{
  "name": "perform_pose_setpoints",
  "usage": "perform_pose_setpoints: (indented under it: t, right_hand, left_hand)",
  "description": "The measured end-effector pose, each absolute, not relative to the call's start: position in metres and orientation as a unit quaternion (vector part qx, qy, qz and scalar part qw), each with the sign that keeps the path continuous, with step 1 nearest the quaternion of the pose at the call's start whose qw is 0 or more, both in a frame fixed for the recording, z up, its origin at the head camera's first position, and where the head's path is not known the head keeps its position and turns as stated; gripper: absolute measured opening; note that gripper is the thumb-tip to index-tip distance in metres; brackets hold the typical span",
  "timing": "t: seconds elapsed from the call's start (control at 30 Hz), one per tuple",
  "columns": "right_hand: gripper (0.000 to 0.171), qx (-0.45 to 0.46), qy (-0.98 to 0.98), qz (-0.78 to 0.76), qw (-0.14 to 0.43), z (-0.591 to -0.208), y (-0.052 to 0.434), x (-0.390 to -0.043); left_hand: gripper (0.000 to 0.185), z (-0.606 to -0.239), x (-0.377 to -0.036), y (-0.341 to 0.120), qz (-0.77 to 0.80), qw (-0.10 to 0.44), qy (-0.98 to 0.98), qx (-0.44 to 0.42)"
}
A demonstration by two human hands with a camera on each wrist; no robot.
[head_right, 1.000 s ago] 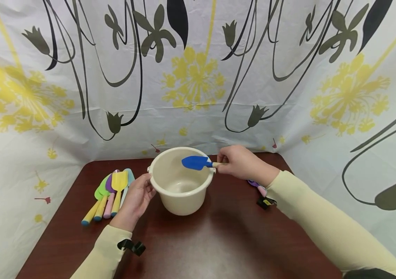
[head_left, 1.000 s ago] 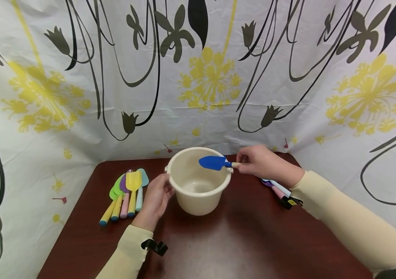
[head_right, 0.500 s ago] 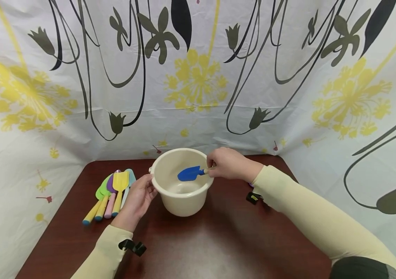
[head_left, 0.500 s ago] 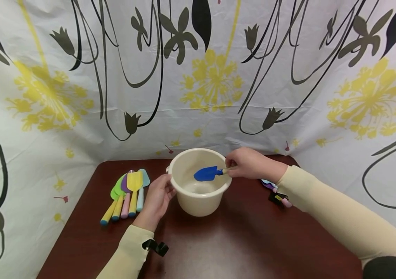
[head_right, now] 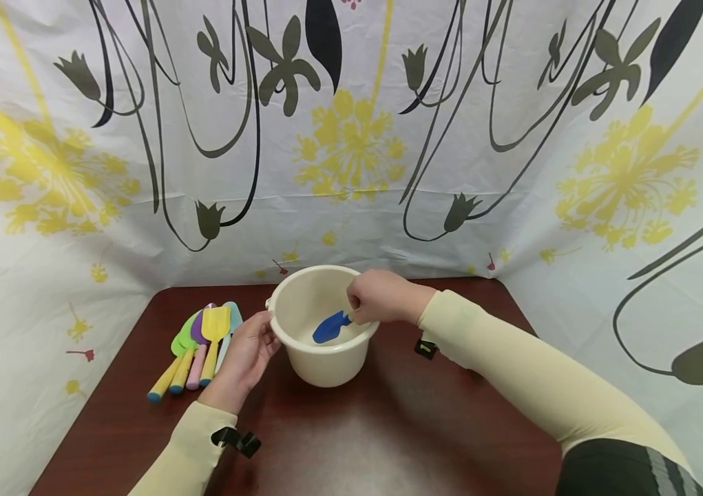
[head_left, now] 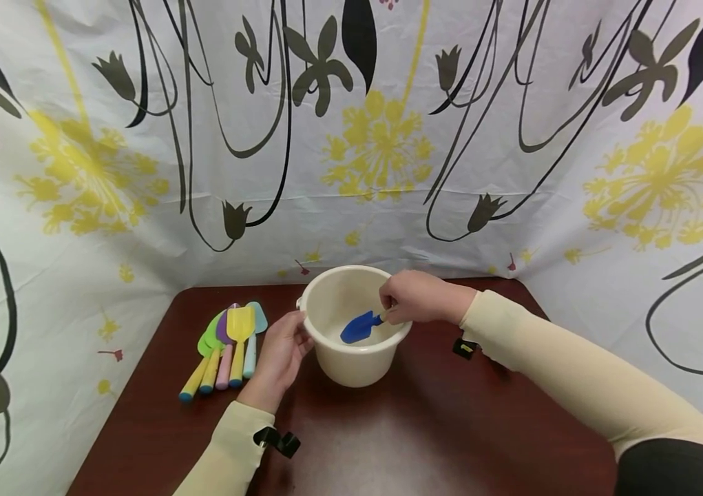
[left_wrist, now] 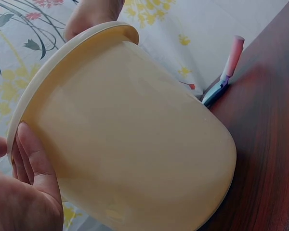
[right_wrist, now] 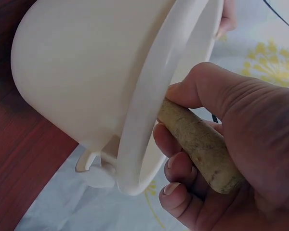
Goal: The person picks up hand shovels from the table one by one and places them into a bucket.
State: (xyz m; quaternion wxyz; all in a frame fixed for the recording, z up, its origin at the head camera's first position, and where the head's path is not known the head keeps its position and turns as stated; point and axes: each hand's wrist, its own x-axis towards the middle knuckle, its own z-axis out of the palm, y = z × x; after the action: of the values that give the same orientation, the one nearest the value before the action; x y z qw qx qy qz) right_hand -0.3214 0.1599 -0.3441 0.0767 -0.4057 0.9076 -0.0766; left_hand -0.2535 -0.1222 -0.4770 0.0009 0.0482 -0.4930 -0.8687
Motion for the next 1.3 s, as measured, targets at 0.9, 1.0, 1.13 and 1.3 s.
perform_pose_setpoints:
  t: [0.9,1.0,1.13,1.3]
  right_hand:
    - [0.023,-0.445,0.889,-0.04,0.102,-0.374,0.131,-0.334]
    - [0.024,-0.453,0.885,-0.027,0.101,-0.378,0.128,-0.337]
    - [0.025,-0.454,0.885,-0.015,0.105,-0.381,0.125,-0.34]
    - [0.028,-0.451,0.885,-0.007,0.111,-0.383,0.122,-0.343]
  left_hand:
    - [0.033,-0.481,-0.255,-0.123,-0.868,0.0,-0.494,0.044]
    - [0.033,-0.481,-0.255,-0.123,-0.869,-0.001,-0.493,0.045]
    - [0.032,-0.48,-0.256,-0.123,-0.869,-0.001,-0.493,0.044]
    - [0.032,-0.48,-0.256,-0.123,-0.868,-0.001,-0.495,0.046]
